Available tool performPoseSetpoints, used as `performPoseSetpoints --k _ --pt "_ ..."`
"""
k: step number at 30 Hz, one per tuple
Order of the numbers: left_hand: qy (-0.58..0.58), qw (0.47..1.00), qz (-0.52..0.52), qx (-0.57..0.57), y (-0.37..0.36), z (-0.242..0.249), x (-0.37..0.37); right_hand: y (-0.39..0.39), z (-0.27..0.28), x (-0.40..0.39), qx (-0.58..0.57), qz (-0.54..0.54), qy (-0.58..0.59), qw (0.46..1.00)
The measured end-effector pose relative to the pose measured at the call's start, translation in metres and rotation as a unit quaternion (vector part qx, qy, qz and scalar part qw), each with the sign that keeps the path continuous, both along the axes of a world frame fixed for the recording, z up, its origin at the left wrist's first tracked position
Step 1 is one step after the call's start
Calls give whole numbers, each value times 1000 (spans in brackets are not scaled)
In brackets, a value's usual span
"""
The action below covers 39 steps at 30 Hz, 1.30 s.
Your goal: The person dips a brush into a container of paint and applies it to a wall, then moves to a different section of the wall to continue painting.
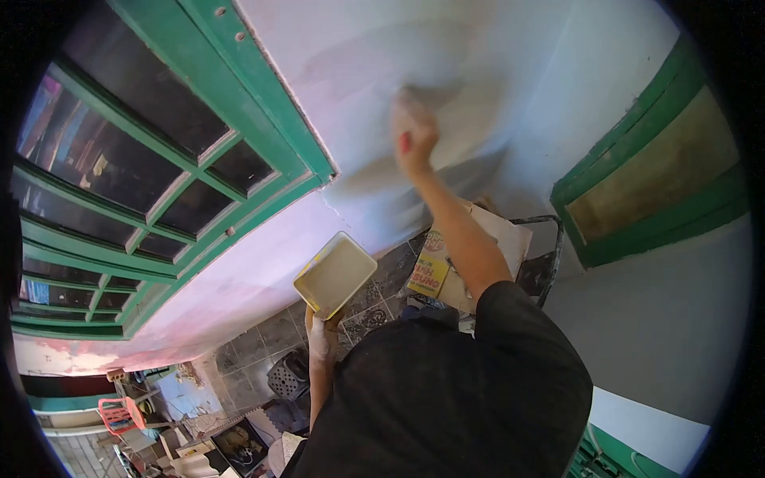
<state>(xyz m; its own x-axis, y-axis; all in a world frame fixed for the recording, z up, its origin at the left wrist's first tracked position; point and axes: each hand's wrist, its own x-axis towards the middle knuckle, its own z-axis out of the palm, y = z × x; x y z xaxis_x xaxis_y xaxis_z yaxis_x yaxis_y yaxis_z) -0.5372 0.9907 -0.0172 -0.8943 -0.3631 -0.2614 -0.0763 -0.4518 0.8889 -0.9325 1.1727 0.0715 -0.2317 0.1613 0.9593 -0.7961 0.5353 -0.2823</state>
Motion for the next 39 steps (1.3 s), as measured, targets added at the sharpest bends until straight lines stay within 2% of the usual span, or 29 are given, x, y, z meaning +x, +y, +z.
performPoseSetpoints --k 2,4,5,7,9,11,12,14,16,18,20,21,23,24,26,28,30,32,33,35,36,38,39 --pt "-4 1000 13 15 0 -1 -2 -20 -34 33 95 149 -32 984" --pt "-3 1000 14 16 2 -1 -5 -28 -55 64 169 181 -31 968" --pt "-3 1000 19 18 2 0 -8 -17 -60 60 169 178 -30 969" --pt "4 1000 15 14 2 5 -10 27 -74 50 25 241 -115 963" --pt "9 1000 16 11 3 4 -9 55 -56 19 -38 17 -137 990" --pt "7 1000 8 18 1 -2 -6 85 -73 -26 -76 -87 -139 984" --pt "8 1000 6 16 3 0 -7 83 -75 -28 -77 -88 -139 983" --pt "6 1000 19 12 5 5 -8 72 -82 -32 -19 -47 -201 978" --pt "8 1000 21 12 7 6 -11 43 -93 -11 21 -34 -197 980" --pt "10 1000 21 18 9 5 -15 20 -109 17 90 71 -127 985" --pt "6 999 19 25 8 3 -18 2 -126 45 217 185 -92 954" --pt "5 1000 14 24 9 4 -20 -1 -125 57 215 180 -94 955" --pt "-5 1000 15 18 12 9 -27 -5 -114 68 238 279 -131 921" --pt "-6 1000 16 18 12 10 -28 1 -110 63 238 280 -132 921" --pt "-5 1000 15 20 13 10 -29 28 -104 33 281 184 -81 939" --pt "-10 1000 13 18 15 16 -30 65 -115 -13 252 162 -81 951" --pt "-16 1000 16 16 14 15 -28 97 -98 -27 192 51 -167 966" --pt "-25 999 19 16 12 7 -24 133 -94 -44 113 -25 -174 978" --pt "-27 999 20 17 11 5 -21 141 -93 -49 114 -24 -176 978" --pt "-23 999 11 25 10 3 -20 151 -91 -58 -74 -115 -183 973" --pt "-23 999 10 23 10 3 -20 143 -90 -55 -75 -116 -183 973" --pt "-34 999 22 16 12 6 -22 104 -89 -39 38 -19 -165 985" --pt "-35 999 18 15 12 6 -23 77 -88 -26 46 37 -140 988"
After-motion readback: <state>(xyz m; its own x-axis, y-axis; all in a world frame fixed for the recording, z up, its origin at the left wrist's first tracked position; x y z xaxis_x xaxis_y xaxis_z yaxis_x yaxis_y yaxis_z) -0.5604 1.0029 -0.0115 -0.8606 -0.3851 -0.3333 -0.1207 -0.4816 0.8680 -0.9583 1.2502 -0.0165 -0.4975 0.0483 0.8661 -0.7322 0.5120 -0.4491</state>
